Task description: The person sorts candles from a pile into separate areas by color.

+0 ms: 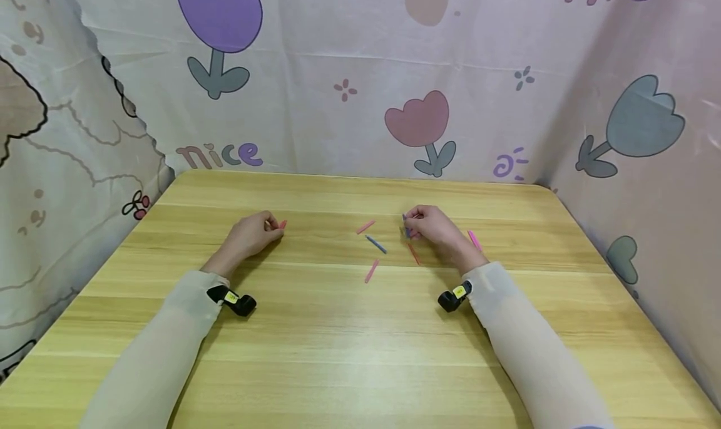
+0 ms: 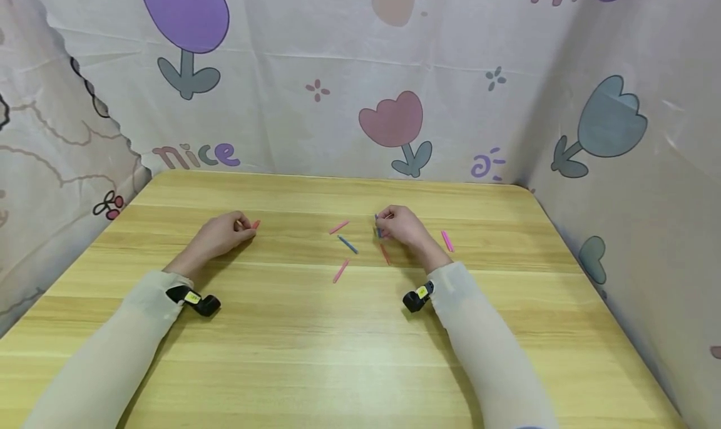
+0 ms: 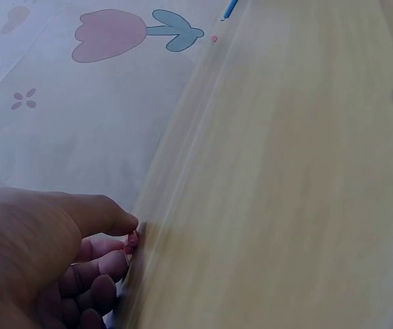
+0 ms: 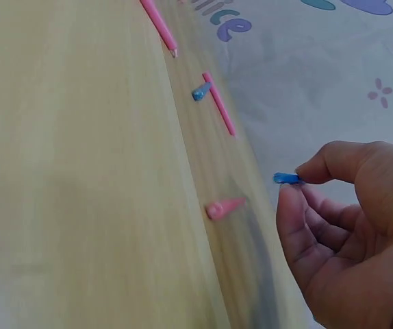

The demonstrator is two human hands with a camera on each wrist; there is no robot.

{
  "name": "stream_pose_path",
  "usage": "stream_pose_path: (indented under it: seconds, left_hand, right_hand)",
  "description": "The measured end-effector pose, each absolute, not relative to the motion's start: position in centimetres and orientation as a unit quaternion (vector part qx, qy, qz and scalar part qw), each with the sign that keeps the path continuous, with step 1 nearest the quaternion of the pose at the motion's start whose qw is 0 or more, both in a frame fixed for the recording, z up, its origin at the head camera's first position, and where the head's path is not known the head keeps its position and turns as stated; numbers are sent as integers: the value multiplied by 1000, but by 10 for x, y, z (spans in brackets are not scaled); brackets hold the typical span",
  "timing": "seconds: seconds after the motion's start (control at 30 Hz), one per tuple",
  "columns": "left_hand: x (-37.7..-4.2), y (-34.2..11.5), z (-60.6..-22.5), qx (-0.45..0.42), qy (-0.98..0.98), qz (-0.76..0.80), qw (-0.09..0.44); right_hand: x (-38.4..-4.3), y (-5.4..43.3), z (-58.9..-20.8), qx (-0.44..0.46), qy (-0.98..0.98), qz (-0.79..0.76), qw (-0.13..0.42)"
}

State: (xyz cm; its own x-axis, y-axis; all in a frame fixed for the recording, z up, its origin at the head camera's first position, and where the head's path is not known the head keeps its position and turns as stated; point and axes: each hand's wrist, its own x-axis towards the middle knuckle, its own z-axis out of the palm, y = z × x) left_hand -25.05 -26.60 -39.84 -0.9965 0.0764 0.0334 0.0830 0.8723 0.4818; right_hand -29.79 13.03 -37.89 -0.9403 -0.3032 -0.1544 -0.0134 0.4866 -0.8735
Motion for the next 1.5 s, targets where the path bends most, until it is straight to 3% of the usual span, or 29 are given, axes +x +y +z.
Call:
stream_pose_path:
  seconds: [0.5,1.5]
  left_hand:
    - [-250,-266,-399,-36,-967,-252,9]
    - [-250,-267,-400,-38,-967,-250,8]
  right_hand:
    - [-314,112,-393,-32,836,-522,165]
    - [-312,106,-399,-30,871,-478,110]
